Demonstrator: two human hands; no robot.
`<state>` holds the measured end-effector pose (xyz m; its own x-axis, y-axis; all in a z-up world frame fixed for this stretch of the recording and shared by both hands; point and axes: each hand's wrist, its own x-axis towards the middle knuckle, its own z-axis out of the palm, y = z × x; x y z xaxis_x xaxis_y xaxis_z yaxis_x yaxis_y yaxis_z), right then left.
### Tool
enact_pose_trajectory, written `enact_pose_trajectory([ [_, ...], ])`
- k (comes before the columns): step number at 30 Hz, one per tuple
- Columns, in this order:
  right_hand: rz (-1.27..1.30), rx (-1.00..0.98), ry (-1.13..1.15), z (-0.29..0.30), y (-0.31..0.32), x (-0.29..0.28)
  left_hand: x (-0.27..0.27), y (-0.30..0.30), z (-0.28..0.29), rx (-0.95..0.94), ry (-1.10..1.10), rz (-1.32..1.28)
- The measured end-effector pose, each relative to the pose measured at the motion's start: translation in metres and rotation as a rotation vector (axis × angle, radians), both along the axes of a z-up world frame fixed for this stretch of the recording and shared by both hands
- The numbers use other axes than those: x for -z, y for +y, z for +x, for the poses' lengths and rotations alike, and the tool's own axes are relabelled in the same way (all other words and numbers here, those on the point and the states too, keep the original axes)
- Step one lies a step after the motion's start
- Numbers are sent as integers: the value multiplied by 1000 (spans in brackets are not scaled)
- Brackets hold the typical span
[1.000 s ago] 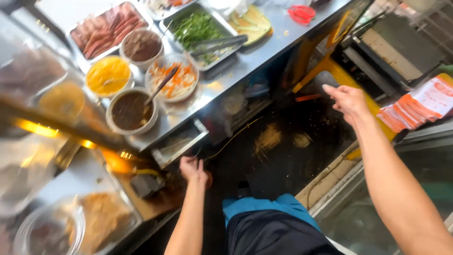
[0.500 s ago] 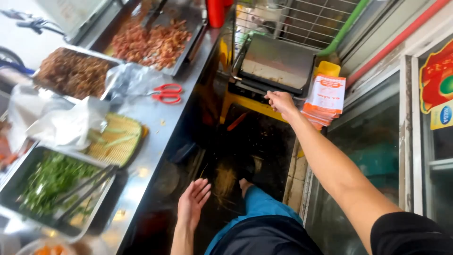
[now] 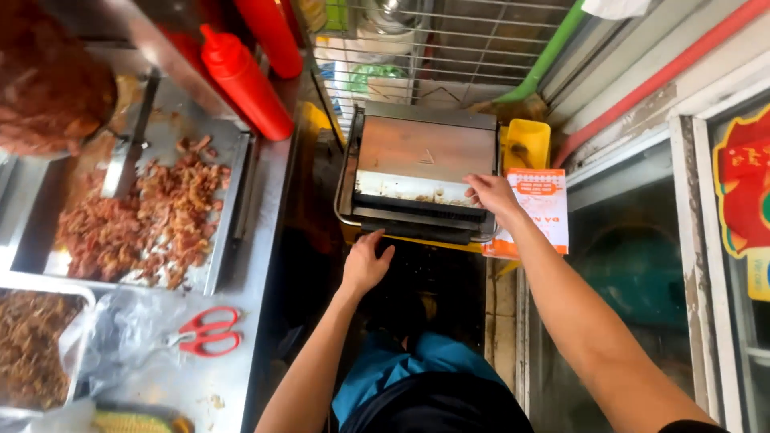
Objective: Preparing a sandwich with various fillings, toasting it, handling cash, and slicing cucumbers.
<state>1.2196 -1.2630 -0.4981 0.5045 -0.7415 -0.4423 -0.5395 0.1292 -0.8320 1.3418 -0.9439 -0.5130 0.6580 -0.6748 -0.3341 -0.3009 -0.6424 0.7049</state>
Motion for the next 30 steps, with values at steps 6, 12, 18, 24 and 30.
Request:
enact_pose_trajectory([
  [6, -365, 15, 129, -50, -94, -5, 63, -59, 48, 542, -387, 433],
  [12, -578, -155, 599, -89, -236, 95, 91, -71, 70, 610, -256, 534],
  [18, -363, -439, 791, -46, -303, 165, 80, -86, 59, 436, -330, 624],
  [24, -323, -740, 1031, 6, -300, 114, 79, -88, 53, 392, -337, 629],
  [30, -866, -606, 696, -14, -336, 123, 66, -97, 52, 387, -257, 705],
])
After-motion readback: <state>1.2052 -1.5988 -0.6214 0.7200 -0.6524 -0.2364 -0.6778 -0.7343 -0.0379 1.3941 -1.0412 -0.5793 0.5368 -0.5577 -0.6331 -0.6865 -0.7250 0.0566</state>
